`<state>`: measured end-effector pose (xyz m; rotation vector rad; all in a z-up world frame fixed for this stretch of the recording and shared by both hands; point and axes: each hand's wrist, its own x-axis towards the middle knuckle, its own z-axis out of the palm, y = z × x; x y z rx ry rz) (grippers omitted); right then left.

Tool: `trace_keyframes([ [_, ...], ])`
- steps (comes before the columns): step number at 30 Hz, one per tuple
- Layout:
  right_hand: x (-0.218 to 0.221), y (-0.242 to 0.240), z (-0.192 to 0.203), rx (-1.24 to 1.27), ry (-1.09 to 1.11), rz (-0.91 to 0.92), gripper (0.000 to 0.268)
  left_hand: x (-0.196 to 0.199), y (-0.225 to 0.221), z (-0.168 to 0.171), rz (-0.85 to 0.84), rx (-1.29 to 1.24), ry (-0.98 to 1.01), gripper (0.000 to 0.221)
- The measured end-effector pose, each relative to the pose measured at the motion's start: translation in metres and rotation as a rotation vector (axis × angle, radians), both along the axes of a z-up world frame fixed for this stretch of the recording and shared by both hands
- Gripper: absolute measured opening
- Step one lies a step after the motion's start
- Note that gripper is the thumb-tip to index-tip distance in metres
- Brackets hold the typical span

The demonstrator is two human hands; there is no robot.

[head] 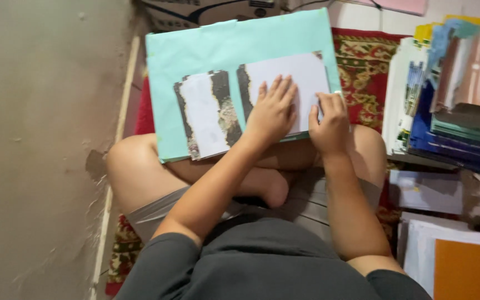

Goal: The person inspects and flips through a stack of printed cards inside a folder.

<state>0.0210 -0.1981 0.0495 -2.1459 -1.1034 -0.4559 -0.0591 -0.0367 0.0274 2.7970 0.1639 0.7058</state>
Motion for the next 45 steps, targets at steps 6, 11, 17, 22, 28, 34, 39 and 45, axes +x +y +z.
trace_keyframes([
  [6, 0.02, -0.014, -0.032, -0.037, -0.03, -0.179, 0.035, 0.004, 0.0, -0.013, 0.04, -0.011, -0.021, 0.063],
  [11, -0.01, -0.003, 0.011, 0.108, -0.012, -0.092, 0.028, -0.002, 0.002, 0.012, 0.015, -0.232, -0.075, 0.052],
  [17, -0.049, 0.019, 0.028, 0.128, -0.096, 0.161, 0.032, -0.011, 0.018, 0.031, -0.119, -0.659, -0.01, 0.067],
  [22, -0.055, 0.018, 0.032, 0.151, -0.118, 0.195, 0.036, -0.011, 0.019, 0.029, -0.112, -0.701, 0.004, 0.073],
  [28, -0.068, 0.014, 0.034, 0.471, -0.266, 0.202, 0.059, -0.015, 0.016, 0.03, -0.08, -0.707, 0.033, 0.073],
  [34, -0.065, 0.021, 0.024, 0.29, -0.383, 0.124, 0.052, -0.014, 0.015, 0.032, -0.067, -0.64, 0.033, 0.076],
  [39, -0.05, 0.019, 0.033, 0.368, -0.043, 0.332, 0.065, -0.019, 0.017, 0.034, -0.126, -0.809, -0.083, 0.077],
  [45, -0.026, 0.019, 0.013, -0.088, 0.152, 0.398, 0.043, -0.017, 0.026, 0.006, -0.074, -0.95, -0.39, 0.076],
])
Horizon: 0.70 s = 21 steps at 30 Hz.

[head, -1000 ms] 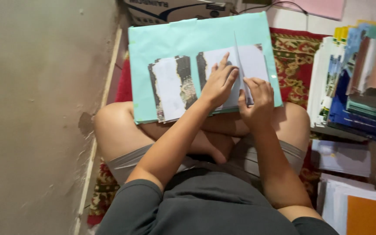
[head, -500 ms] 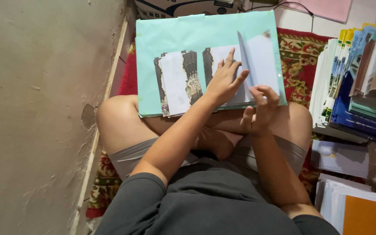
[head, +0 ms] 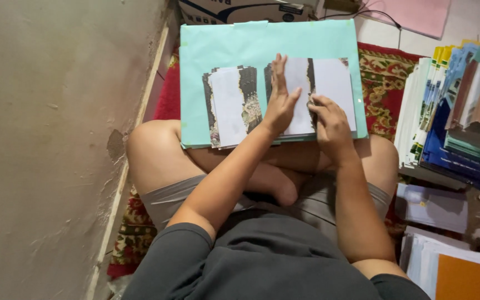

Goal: The person inspects and flips through a stack of printed cards inside a folder.

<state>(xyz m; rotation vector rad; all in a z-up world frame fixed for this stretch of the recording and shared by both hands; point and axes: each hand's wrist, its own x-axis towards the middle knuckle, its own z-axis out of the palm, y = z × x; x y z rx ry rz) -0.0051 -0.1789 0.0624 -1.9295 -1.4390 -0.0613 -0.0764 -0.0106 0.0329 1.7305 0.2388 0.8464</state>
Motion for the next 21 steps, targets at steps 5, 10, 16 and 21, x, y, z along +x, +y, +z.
trace_keyframes([
  [5, 0.002, -0.003, 0.004, 0.014, 0.176, 0.022, 0.041, 0.006, -0.01, -0.001, 0.12, 0.541, 0.283, 0.058],
  [10, -0.003, -0.004, 0.007, 0.02, 0.168, -0.026, 0.036, 0.028, -0.013, -0.016, 0.043, 0.911, 0.546, 0.06],
  [16, -0.004, -0.023, -0.003, -0.075, 0.137, -0.085, 0.045, 0.036, 0.003, 0.01, 0.01, 0.929, 0.66, 0.059],
  [21, -0.014, -0.006, -0.011, -0.195, -0.069, -0.156, 0.062, 0.038, 0.002, 0.001, 0.065, 0.981, 0.616, 0.063],
])
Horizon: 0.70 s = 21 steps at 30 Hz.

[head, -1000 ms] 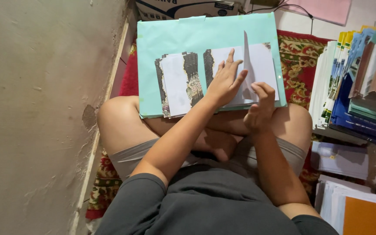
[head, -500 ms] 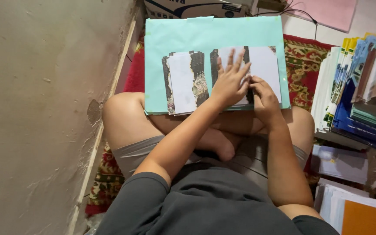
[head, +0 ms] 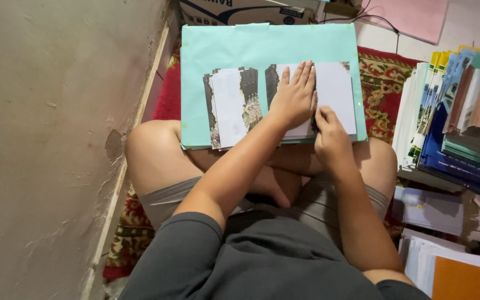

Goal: The person inspects and flips through a stack of printed cards inside a folder.

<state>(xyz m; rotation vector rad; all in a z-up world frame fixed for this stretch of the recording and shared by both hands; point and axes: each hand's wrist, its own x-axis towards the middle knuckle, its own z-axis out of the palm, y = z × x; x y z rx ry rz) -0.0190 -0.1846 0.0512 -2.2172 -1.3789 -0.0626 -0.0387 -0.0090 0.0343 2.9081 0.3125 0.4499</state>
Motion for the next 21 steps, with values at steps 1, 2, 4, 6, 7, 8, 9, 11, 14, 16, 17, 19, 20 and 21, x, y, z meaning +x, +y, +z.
trace_keyframes([
  [1, 0.01, 0.008, -0.002, -0.002, 0.001, 0.004, 0.062, 0.001, 0.001, -0.002, 0.004, -0.002, 0.001, 0.063],
  [2, 0.019, 0.016, -0.003, -0.004, -0.022, 0.003, 0.061, 0.002, 0.001, -0.003, -0.003, -0.005, -0.003, 0.062],
  [4, 0.044, 0.031, -0.011, 0.0, -0.05, 0.004, 0.061, 0.004, 0.004, -0.006, -0.009, -0.002, -0.013, 0.062],
  [6, 0.072, 0.039, -0.024, -0.05, -0.072, -0.037, 0.06, 0.005, 0.004, -0.01, -0.006, -0.008, -0.036, 0.062],
  [7, 0.075, 0.039, -0.029, -0.05, -0.073, -0.039, 0.06, 0.007, 0.004, -0.011, -0.008, -0.008, -0.038, 0.062],
  [8, 0.079, 0.039, -0.035, -0.052, -0.108, -0.036, 0.061, 0.008, 0.003, -0.013, 0.018, -0.043, -0.035, 0.064],
  [9, 0.085, 0.039, -0.04, -0.056, -0.145, -0.033, 0.061, 0.01, 0.003, -0.014, 0.043, -0.079, -0.035, 0.067],
  [11, 0.059, 0.025, -0.026, -0.083, -0.105, -0.047, 0.063, 0.006, 0.004, -0.009, 0.132, -0.072, -0.064, 0.068],
  [14, 0.022, 0.006, -0.013, -0.067, -0.09, -0.071, 0.057, 0.01, 0.006, -0.006, 0.219, -0.074, -0.005, 0.068],
  [16, 0.008, 0.0, -0.007, -0.025, -0.121, -0.075, 0.05, 0.011, 0.004, -0.003, 0.222, -0.083, 0.078, 0.066],
  [17, 0.007, 0.003, -0.003, -0.035, -0.118, -0.101, 0.048, 0.009, 0.004, 0.001, 0.215, -0.104, 0.106, 0.066],
  [19, 0.019, 0.014, -0.003, -0.045, -0.115, -0.128, 0.046, 0.007, 0.004, 0.007, 0.207, -0.125, 0.134, 0.067],
  [20, 0.031, 0.022, -0.008, -0.034, -0.124, -0.129, 0.053, 0.008, 0.004, 0.008, 0.198, -0.142, 0.155, 0.067],
  [21, 0.043, 0.034, -0.013, -0.02, -0.133, -0.122, 0.059, 0.007, 0.005, 0.01, 0.196, -0.158, 0.174, 0.066],
])
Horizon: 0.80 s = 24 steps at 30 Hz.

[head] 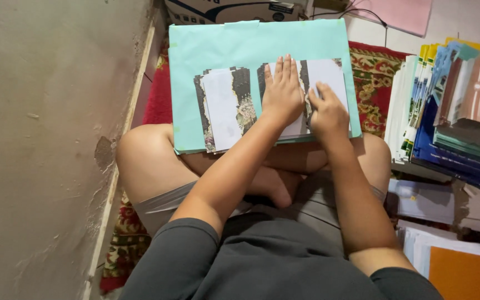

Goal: The person inspects and flips through a stack of printed cards inside a folder.

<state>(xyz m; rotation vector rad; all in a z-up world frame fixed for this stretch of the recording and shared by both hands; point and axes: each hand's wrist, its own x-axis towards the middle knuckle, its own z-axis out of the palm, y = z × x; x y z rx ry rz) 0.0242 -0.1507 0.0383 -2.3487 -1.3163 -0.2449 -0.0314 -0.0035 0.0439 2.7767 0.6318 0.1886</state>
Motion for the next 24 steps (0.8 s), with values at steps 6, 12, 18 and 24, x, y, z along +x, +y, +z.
trace_keyframes([
  [6, 0.061, 0.05, -0.002, -0.126, 0.176, -0.065, 0.067, -0.001, -0.001, 0.005, 0.0, -0.011, 0.058, 0.067],
  [12, 0.025, 0.01, 0.001, -0.12, 0.154, -0.017, 0.081, 0.002, 0.0, -0.005, 0.016, 0.03, 0.012, 0.068],
  [18, -0.022, -0.033, -0.011, -0.013, 0.057, 0.099, 0.072, 0.001, -0.002, -0.008, 0.018, 0.075, -0.026, 0.067],
  [24, 0.037, 0.032, 0.004, -0.168, 0.194, 0.183, 0.071, 0.005, -0.001, -0.016, 0.031, 0.081, -0.013, 0.067],
])
